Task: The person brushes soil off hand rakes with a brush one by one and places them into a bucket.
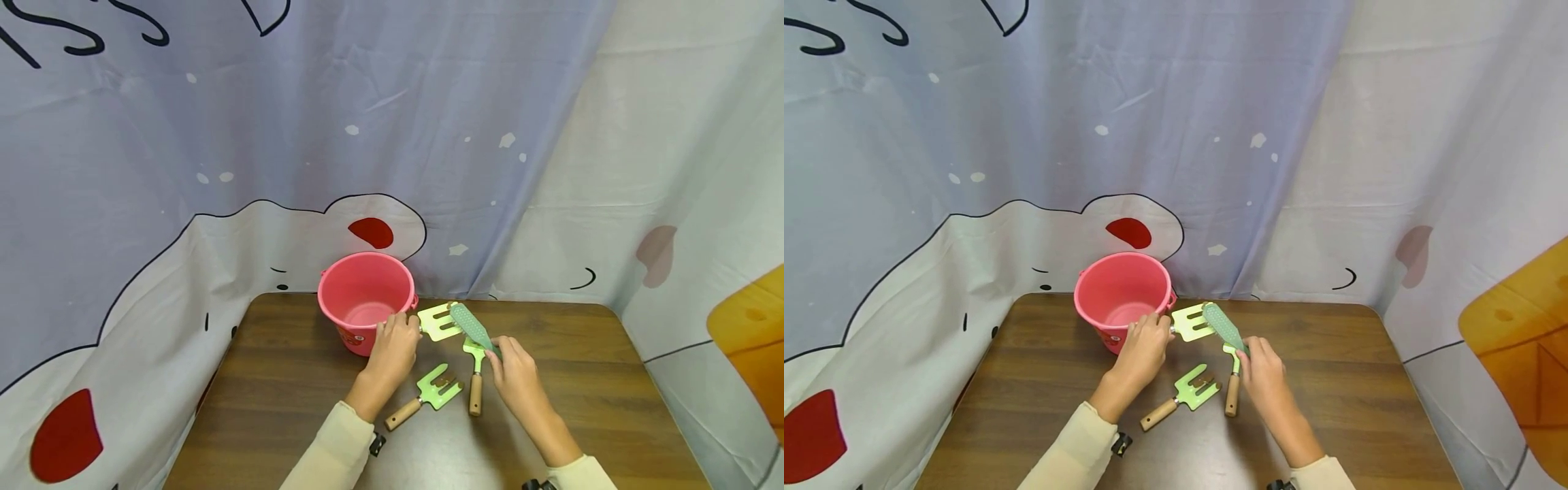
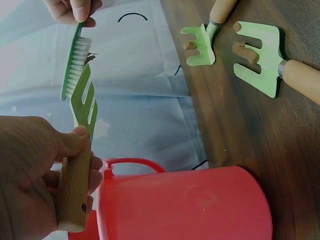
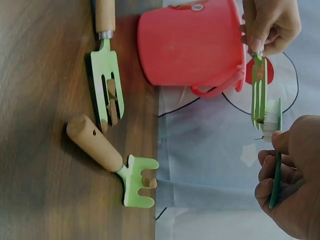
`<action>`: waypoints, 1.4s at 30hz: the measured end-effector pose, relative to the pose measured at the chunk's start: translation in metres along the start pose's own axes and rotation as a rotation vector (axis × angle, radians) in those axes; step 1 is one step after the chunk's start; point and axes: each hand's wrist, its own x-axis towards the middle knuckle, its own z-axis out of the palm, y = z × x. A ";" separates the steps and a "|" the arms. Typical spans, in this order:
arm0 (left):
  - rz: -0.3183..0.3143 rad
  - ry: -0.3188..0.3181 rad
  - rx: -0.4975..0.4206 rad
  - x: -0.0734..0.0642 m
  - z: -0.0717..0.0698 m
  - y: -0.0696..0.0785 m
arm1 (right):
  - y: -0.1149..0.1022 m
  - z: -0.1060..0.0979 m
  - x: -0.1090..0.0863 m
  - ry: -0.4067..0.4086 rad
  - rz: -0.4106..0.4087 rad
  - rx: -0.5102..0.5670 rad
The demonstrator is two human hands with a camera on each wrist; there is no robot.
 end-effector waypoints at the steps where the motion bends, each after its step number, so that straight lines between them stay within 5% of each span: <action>1: 0.000 0.000 -0.002 0.000 0.000 0.000 | 0.001 -0.001 0.000 -0.001 0.007 -0.003; 14: 0.008 0.027 0.006 -0.002 0.000 -0.006 | 0.019 -0.013 0.005 -0.028 0.075 -0.039; 32: 0.016 0.046 0.038 0.001 0.000 -0.002 | -0.033 -0.004 0.005 -0.070 0.001 0.018; 42: 0.027 0.035 0.015 -0.001 -0.001 -0.003 | -0.023 -0.001 0.001 -0.043 0.007 -0.008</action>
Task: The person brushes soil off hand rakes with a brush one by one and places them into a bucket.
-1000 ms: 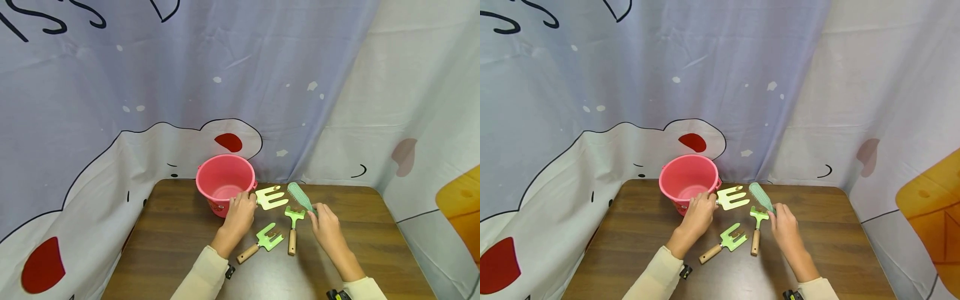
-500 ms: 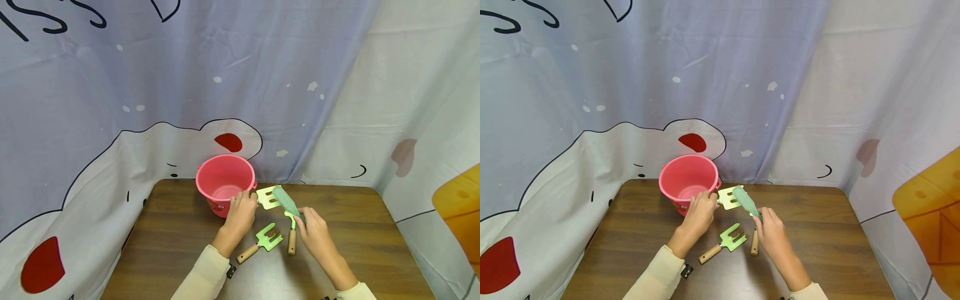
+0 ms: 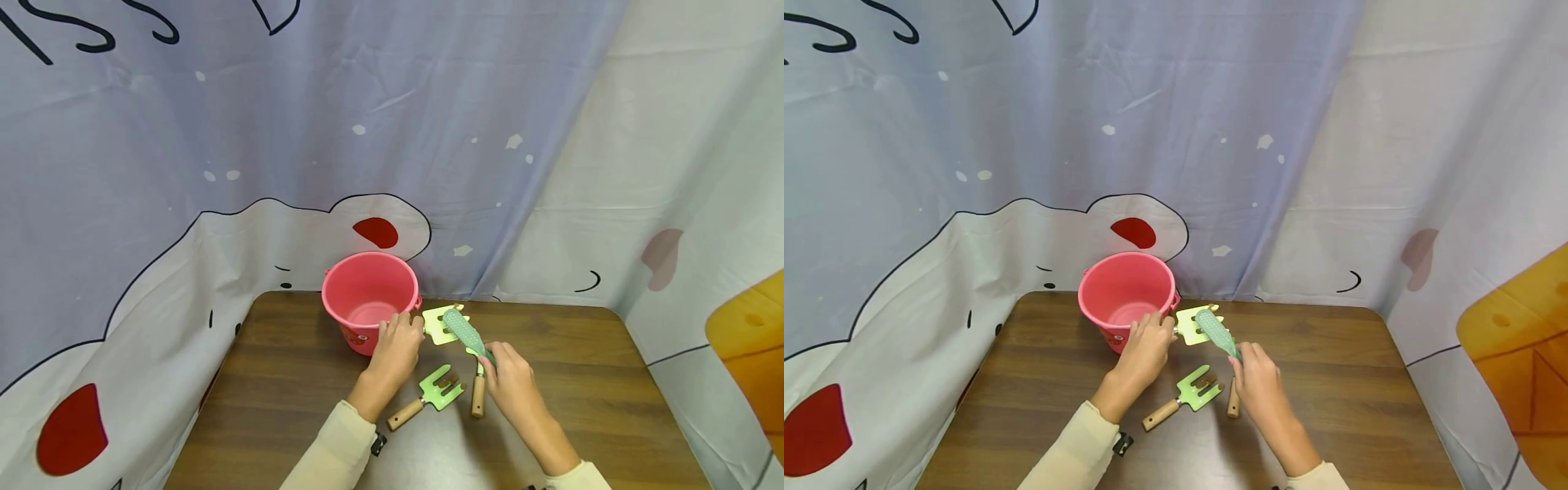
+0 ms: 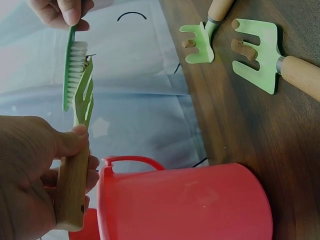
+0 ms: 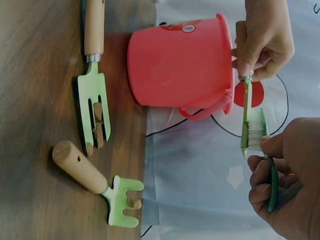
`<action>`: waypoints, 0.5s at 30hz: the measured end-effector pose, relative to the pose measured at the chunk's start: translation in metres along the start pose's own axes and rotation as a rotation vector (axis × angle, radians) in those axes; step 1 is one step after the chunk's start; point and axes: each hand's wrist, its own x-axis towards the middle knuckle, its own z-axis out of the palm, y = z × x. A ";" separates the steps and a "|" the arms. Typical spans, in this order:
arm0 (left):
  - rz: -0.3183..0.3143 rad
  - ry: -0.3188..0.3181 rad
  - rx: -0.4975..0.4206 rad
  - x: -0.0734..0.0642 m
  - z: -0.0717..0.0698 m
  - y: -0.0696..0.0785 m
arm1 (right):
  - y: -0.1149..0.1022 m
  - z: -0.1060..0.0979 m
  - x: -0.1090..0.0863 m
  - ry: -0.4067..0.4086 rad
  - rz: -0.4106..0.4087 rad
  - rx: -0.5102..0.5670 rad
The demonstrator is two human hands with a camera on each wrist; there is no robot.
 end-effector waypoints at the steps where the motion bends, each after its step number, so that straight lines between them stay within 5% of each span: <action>1: 0.000 -0.004 -0.005 0.000 0.000 0.000 | 0.002 0.000 -0.001 0.003 -0.001 -0.002; 15: -0.005 -0.037 -0.037 -0.001 -0.003 -0.002 | 0.030 -0.001 -0.007 0.053 0.024 -0.030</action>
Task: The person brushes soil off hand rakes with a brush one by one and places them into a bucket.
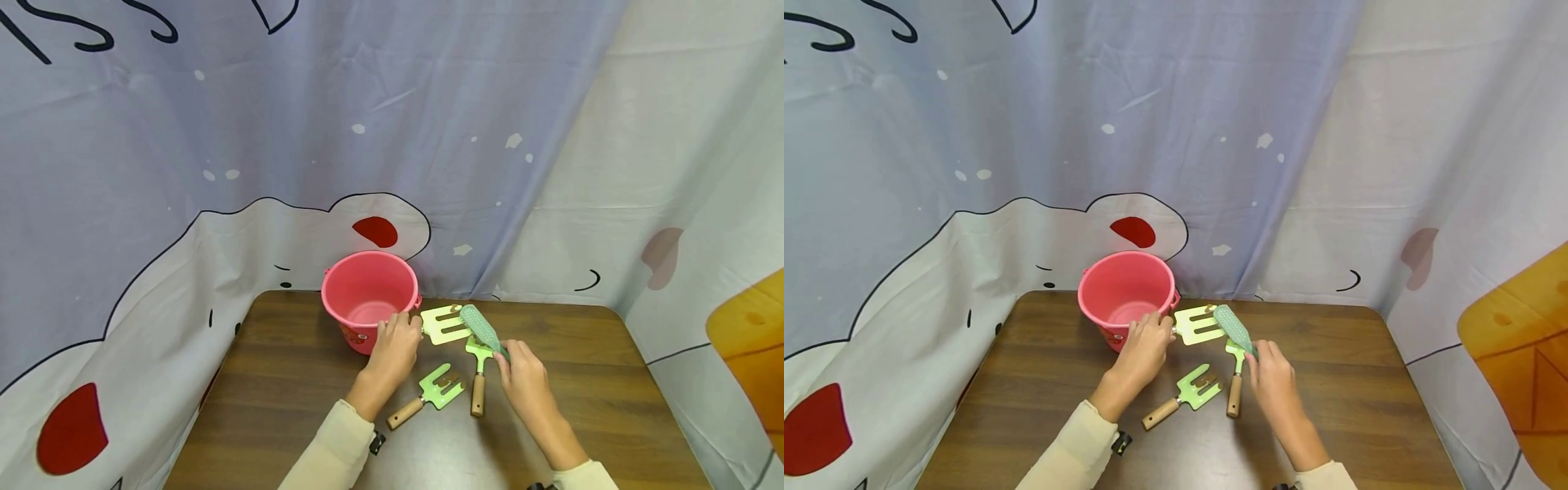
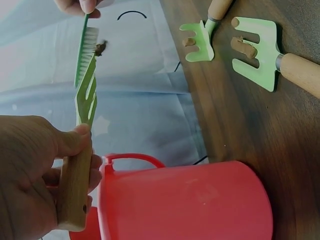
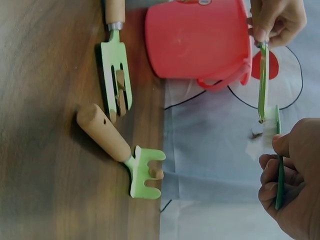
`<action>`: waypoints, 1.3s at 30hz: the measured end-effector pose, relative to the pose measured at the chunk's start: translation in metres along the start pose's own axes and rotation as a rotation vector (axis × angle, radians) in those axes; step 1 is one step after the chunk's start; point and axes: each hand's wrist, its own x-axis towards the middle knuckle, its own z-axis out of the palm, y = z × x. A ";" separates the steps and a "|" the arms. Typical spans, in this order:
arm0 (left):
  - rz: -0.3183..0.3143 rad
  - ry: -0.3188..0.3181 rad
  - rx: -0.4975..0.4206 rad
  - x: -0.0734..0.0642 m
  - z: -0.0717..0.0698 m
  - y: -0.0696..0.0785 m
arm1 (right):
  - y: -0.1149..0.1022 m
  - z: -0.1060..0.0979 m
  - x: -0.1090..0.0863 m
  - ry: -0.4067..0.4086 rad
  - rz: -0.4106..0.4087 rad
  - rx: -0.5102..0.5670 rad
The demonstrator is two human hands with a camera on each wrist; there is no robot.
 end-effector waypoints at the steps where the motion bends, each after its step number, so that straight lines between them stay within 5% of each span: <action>1: -0.003 -0.003 -0.005 0.000 0.000 0.000 | 0.002 -0.001 0.001 0.003 0.007 -0.004; 9: -0.015 0.000 -0.018 -0.001 -0.002 -0.002 | 0.009 -0.010 0.007 0.008 0.064 -0.007; 27: -0.028 -0.002 -0.010 0.002 0.001 0.002 | -0.029 0.000 0.004 -0.052 -0.035 0.078; 39: -0.032 -0.040 -0.052 0.000 -0.001 0.000 | -0.006 0.008 -0.006 -0.001 -0.055 0.036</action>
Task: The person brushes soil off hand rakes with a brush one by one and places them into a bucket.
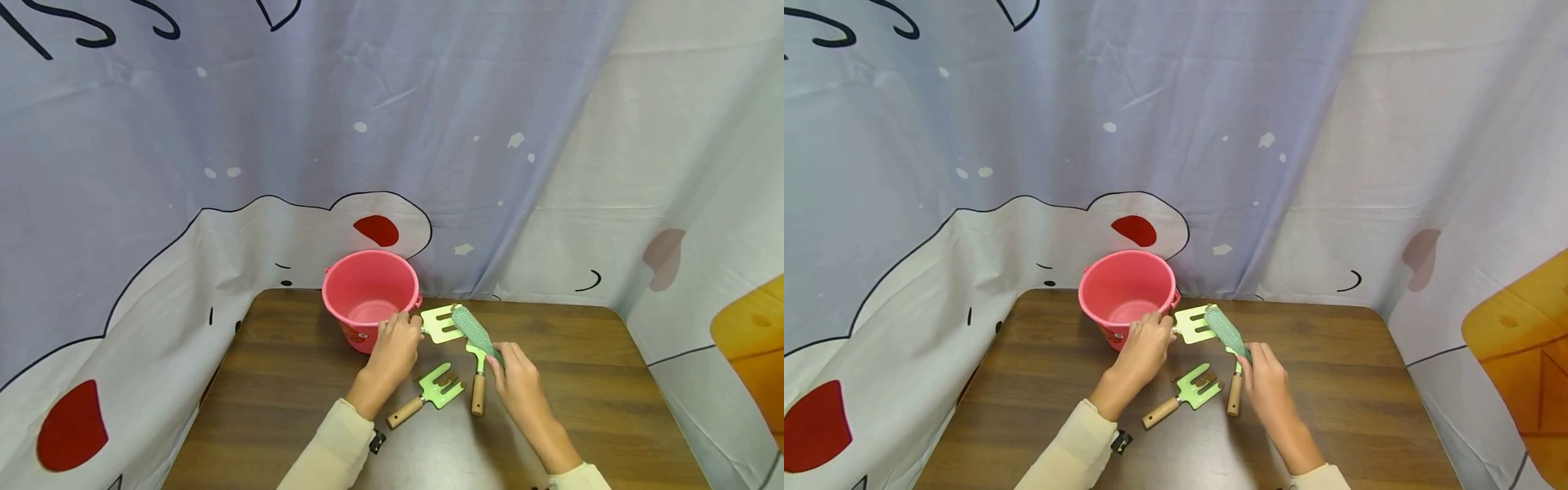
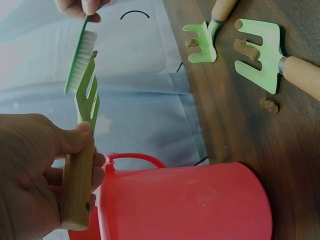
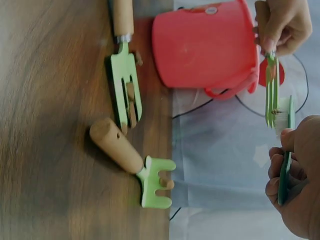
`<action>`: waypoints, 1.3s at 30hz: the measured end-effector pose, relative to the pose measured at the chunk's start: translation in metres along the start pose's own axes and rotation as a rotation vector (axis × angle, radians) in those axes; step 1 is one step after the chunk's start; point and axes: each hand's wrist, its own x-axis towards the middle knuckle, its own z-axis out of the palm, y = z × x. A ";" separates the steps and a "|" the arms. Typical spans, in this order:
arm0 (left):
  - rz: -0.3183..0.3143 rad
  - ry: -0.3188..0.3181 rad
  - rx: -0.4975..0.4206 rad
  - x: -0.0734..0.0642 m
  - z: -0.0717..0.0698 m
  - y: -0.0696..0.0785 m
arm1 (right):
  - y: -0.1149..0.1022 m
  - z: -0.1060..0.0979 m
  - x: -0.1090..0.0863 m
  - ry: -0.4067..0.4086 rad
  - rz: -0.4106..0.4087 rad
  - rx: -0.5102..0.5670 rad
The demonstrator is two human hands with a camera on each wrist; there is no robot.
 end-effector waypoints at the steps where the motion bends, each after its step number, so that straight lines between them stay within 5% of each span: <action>1: -0.001 -0.004 -0.001 0.000 0.000 0.000 | 0.002 0.000 0.000 0.003 0.003 -0.005; 15: 0.005 0.004 0.036 -0.001 0.001 -0.003 | 0.023 -0.016 0.005 0.035 0.084 -0.030; 39: 0.024 0.013 0.084 0.001 0.006 0.006 | -0.035 -0.003 0.024 -0.113 0.068 0.029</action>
